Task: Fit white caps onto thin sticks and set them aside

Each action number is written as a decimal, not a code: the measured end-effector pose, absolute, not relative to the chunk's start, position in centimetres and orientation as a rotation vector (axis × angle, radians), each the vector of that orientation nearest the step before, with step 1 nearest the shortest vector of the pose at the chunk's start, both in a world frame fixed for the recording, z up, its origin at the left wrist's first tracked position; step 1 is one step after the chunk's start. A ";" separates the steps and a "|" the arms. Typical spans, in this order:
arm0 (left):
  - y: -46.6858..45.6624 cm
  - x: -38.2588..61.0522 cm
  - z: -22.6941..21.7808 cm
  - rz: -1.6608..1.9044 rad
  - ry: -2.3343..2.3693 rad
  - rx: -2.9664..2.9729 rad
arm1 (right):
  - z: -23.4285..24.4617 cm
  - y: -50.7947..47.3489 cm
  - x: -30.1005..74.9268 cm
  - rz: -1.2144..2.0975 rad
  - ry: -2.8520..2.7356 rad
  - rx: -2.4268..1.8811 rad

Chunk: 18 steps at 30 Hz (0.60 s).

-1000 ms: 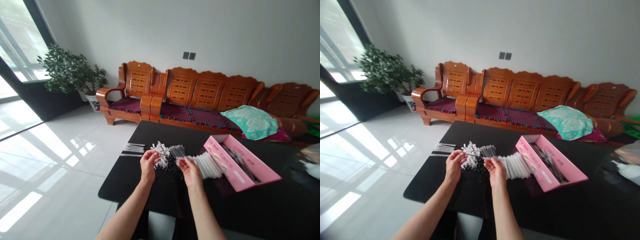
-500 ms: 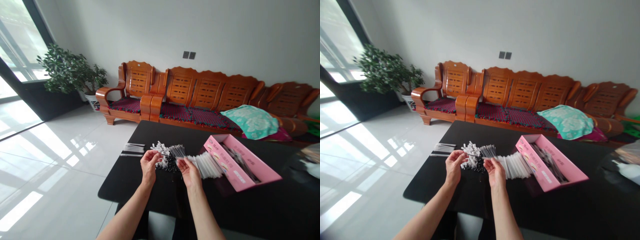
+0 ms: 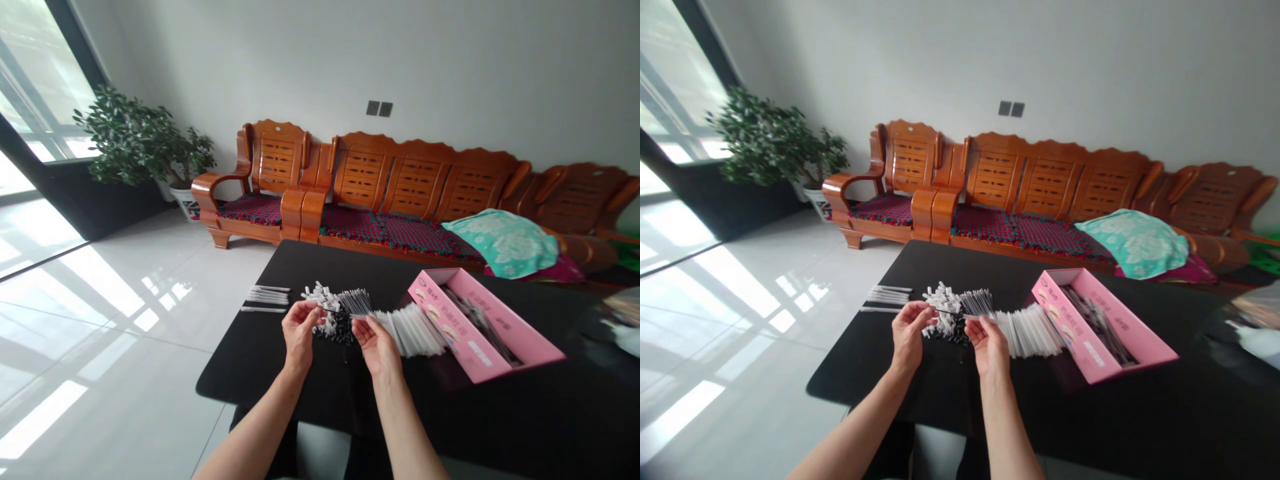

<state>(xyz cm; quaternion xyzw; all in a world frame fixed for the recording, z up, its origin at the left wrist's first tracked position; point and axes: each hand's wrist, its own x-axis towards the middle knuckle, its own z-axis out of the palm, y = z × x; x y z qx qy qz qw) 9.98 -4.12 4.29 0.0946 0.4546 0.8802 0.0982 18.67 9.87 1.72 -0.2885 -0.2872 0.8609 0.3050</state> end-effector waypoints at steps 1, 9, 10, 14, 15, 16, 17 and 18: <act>-4.1 10.1 4.3 2.595 1.352 0.297 | 1.7 9.7 18.6 2.286 -0.763 -0.765; -3.7 10.6 4.0 2.270 1.545 0.579 | 2.4 8.8 18.3 2.443 -0.725 -0.755; -3.8 10.4 4.0 2.288 1.549 0.577 | 2.5 9.0 18.4 2.454 -0.704 -0.764; -4.4 9.1 3.4 2.328 1.660 0.563 | 2.7 10.3 19.5 2.457 -0.615 -0.749; -4.5 8.8 3.0 2.311 1.708 0.558 | 2.7 10.7 19.8 2.462 -0.605 -0.736; -4.5 8.6 2.6 2.281 1.763 0.556 | 2.6 11.0 20.1 2.472 -0.607 -0.717; -4.5 8.6 2.1 2.236 1.823 0.564 | 2.6 11.3 20.3 2.482 -0.618 -0.697; -4.4 8.6 1.5 2.179 1.886 0.584 | 2.6 11.5 20.6 2.489 -0.635 -0.680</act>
